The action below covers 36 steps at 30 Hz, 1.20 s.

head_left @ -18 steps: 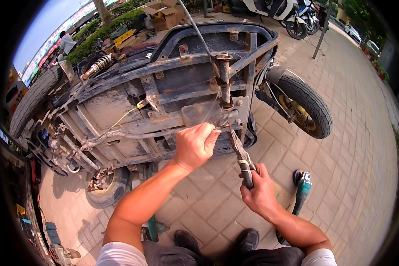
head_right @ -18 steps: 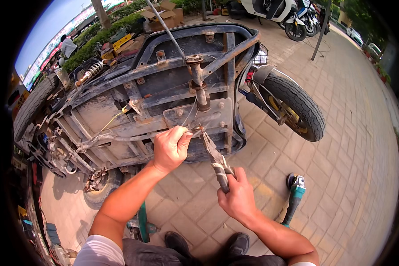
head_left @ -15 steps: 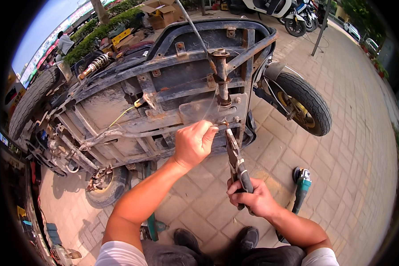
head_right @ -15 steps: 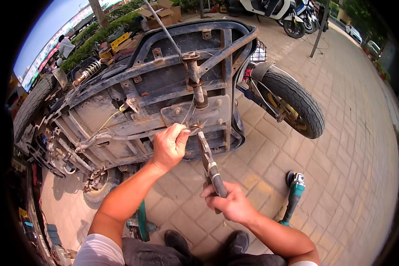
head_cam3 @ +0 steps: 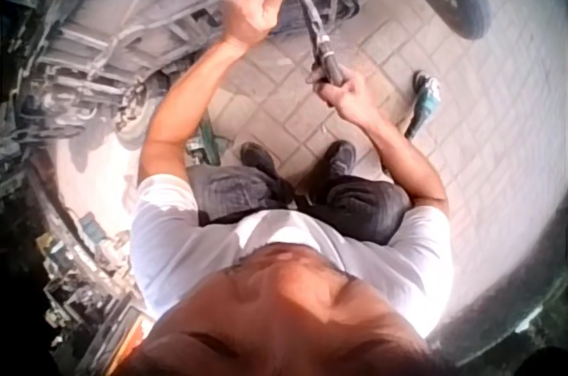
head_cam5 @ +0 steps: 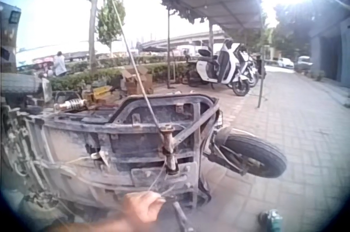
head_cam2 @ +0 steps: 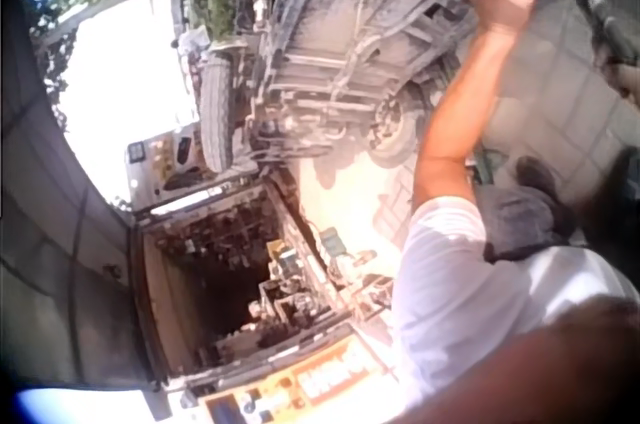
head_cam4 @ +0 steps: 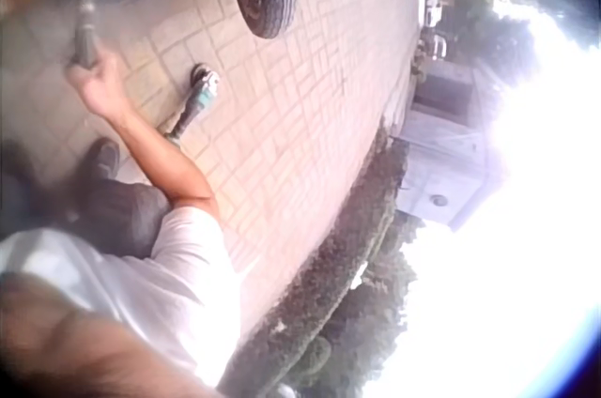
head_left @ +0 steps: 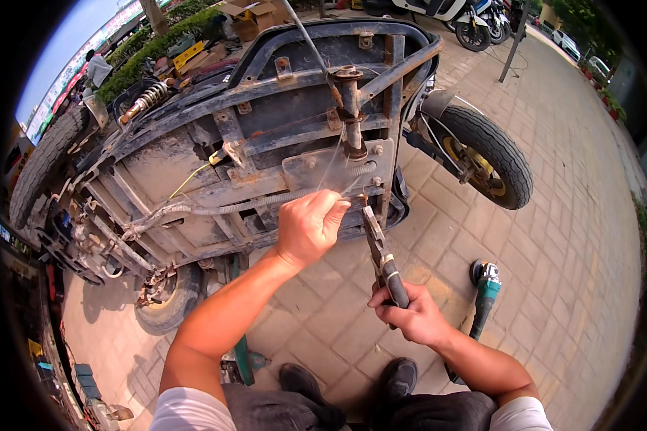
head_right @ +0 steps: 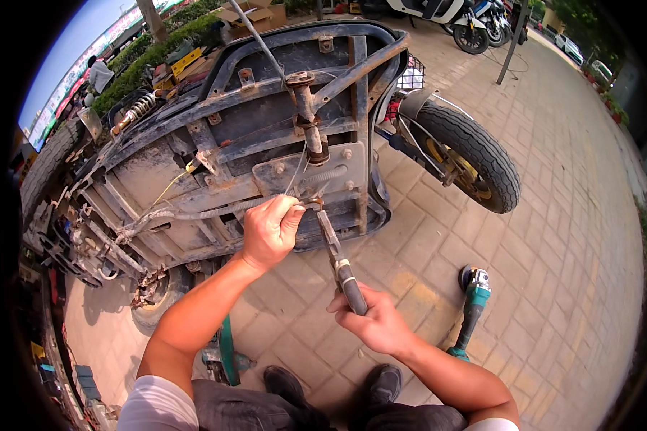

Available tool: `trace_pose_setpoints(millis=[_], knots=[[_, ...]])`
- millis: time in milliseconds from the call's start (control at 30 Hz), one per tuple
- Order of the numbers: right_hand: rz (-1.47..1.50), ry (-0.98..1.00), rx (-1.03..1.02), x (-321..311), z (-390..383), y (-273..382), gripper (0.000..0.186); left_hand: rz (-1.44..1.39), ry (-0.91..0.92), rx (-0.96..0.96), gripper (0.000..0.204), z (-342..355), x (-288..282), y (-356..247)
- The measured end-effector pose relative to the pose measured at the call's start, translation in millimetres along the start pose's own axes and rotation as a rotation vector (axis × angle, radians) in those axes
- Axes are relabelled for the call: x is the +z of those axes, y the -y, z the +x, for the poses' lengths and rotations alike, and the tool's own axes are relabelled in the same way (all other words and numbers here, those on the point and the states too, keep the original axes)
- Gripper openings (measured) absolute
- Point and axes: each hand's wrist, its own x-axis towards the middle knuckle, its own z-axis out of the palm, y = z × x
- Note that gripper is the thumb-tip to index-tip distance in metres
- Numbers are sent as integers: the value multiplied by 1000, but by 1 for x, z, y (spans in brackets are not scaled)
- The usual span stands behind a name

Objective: The person works on the underside of an overturned three-wheeled vehicle. They use pliers to remove a cable, then use a power angle grinder to cut and smooth a metal rod. Finally, they insert the modified rod into a hole in the vehicle's frame.

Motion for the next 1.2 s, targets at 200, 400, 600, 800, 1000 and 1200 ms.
trace_pose_setpoints(millis=[200,400,600,800,1000,1200], knots=[[1238,459,306,3,-12,4,16,-46,-36,-58,23,-2,12,-7],[-160,-72,2,1,-2,1,12,17,-8,-9,22,3,6,-8],[862,261,335,-1,-7,10,4,-55,-44,-74,25,-6,12,1],[-258,-40,-86,-6,6,0,4,-1,-58,-28,23,1,11,-1],[647,217,272,-11,1,-1,12,1,-49,-44,20,-2,18,2],[525,177,262,-2,-3,9,9,-19,-49,-62,20,0,13,2]])
